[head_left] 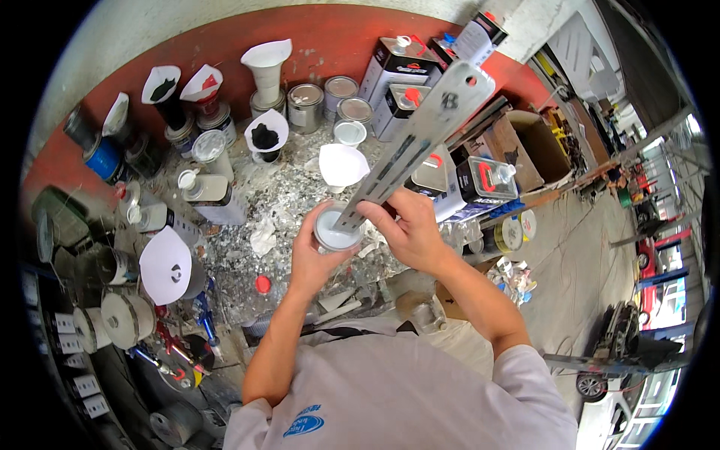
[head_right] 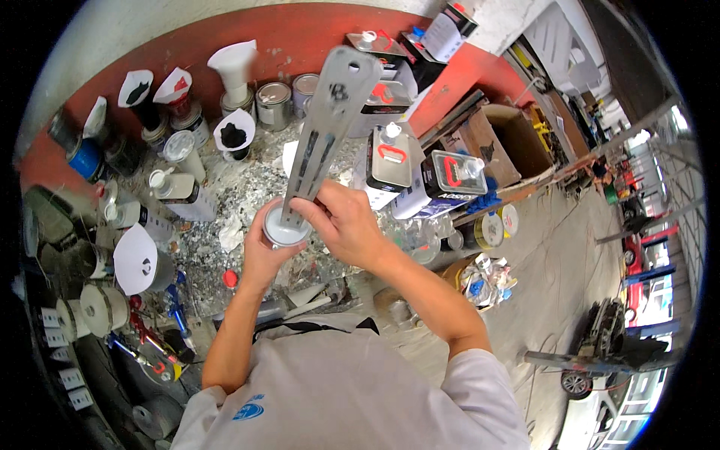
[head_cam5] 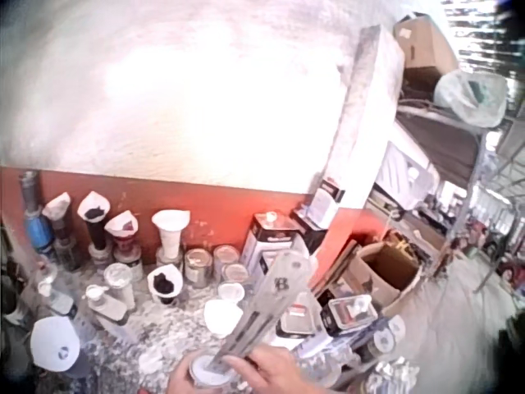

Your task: The person retrieves a small container and a bottle of liquid from a shelf, pours the liquid into the container, and stirs the mixture with a metal ruler. They then add a second liquid from a metal can and continue stirring the contents.

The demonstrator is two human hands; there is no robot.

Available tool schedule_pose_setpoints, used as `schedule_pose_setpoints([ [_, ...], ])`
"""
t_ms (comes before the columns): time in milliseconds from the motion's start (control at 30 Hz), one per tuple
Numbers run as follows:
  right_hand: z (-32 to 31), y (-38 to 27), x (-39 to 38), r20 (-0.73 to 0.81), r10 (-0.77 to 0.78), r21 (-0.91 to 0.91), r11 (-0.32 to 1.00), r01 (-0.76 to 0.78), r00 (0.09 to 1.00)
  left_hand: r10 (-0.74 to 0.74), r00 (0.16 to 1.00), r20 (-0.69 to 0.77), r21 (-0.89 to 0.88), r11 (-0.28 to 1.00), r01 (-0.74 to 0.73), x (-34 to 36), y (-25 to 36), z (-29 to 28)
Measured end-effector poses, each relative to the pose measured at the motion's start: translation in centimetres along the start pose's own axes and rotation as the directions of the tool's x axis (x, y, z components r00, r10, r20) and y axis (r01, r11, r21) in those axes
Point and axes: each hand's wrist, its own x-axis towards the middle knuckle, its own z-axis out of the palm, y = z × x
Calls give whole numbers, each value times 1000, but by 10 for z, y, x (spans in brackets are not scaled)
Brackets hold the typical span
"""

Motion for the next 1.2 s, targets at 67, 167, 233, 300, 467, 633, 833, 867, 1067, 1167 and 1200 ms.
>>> schedule_pose_setpoints([
  [67,-7,-3,1,-58,49,113,993,-42,997,-15,1000,14,-4,1000,15,0,-3,6],
  [167,-18,2,4,-129,-45,17,999,48,991,-26,999,33,-5,1000,26,1,-5,18],
  [233,-18,12,-2,-40,46,7,999,-46,998,-2,999,46,68,998,-1,1,-10,21],
  [300,-15,36,-6,9,103,24,994,-103,995,1,997,79,156,988,-13,0,-14,22],
  [467,-31,59,-20,-116,264,410,891,-196,957,-60,995,80,190,981,44,-5,-15,19],
  [633,-76,170,-78,-890,293,118,888,-444,349,-91,996,-6,104,990,91,-4,-19,30],
  [833,-99,248,-110,-847,478,303,795,-526,234,-81,996,35,83,993,78,2,-15,33],
  [867,-99,242,-105,-858,469,278,767,-579,210,-83,996,35,79,994,80,3,-12,34],
  [1067,-147,275,-117,-687,529,551,826,-117,499,-81,996,39,119,990,76,2,-1,44],
  [1167,-184,293,-114,-483,572,628,754,-194,663,-51,998,43,130,990,45,4,-1,38],
  [1200,-194,298,-111,-401,597,673,707,-219,695,-45,998,32,127,991,40,3,-1,39],
])
